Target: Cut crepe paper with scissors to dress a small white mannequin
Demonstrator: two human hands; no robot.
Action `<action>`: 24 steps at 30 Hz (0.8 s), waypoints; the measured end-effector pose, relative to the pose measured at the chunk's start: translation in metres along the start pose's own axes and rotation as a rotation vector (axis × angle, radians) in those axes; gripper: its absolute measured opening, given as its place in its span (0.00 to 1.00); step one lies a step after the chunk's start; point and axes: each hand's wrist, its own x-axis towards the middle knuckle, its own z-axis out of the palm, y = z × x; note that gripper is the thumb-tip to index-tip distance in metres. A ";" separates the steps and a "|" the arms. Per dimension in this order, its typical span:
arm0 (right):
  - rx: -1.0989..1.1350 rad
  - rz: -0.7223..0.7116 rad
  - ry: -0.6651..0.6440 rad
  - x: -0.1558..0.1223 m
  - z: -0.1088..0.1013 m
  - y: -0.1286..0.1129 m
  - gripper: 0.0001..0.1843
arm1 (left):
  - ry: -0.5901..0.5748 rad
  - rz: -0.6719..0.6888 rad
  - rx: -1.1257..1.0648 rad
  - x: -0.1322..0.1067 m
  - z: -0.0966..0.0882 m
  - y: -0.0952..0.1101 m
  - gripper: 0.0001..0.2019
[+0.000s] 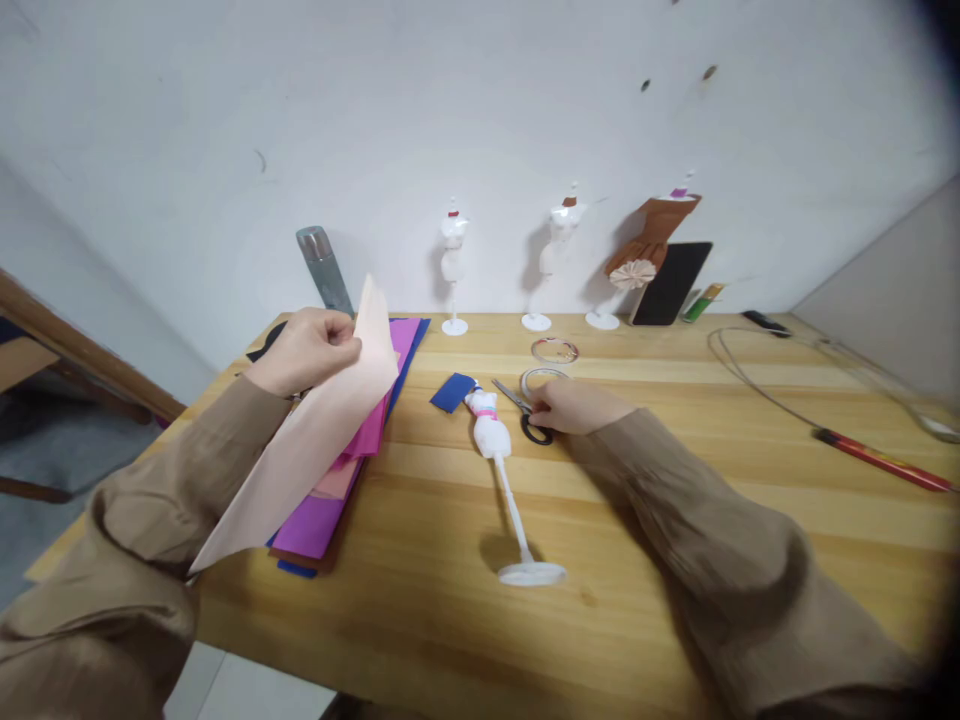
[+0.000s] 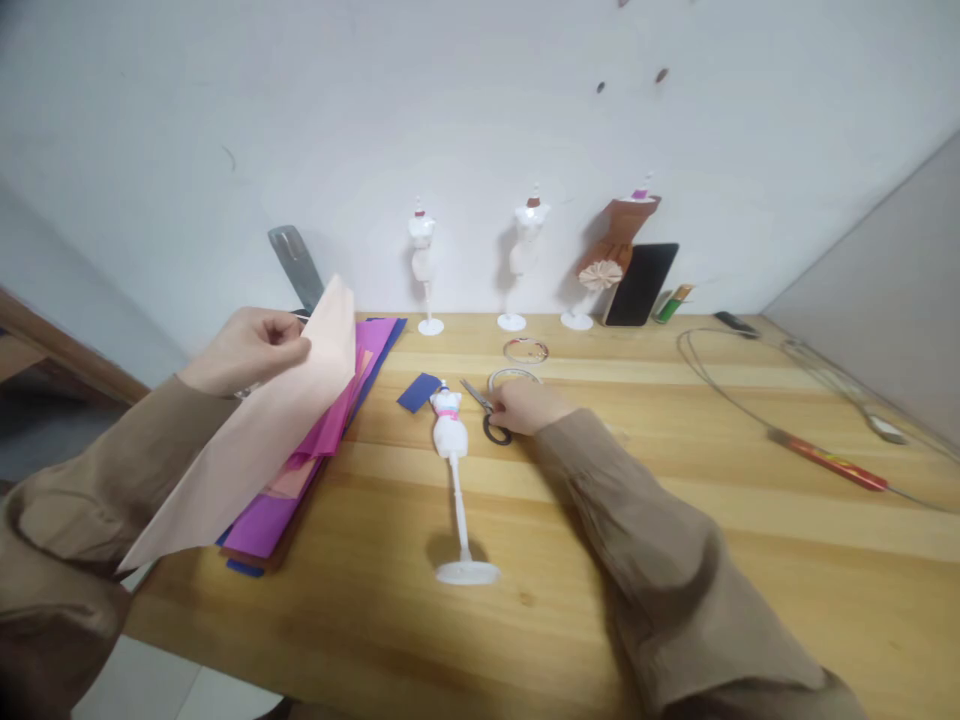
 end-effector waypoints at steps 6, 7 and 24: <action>0.114 -0.059 0.029 0.002 -0.002 0.002 0.12 | 0.041 0.651 0.628 -0.005 0.009 0.020 0.11; 0.186 -0.091 0.045 0.003 -0.001 0.001 0.13 | 0.031 0.738 0.731 -0.009 0.014 0.026 0.11; 1.895 -0.189 0.165 0.001 0.012 -0.048 0.18 | -0.170 0.428 0.260 -0.028 0.106 0.061 0.17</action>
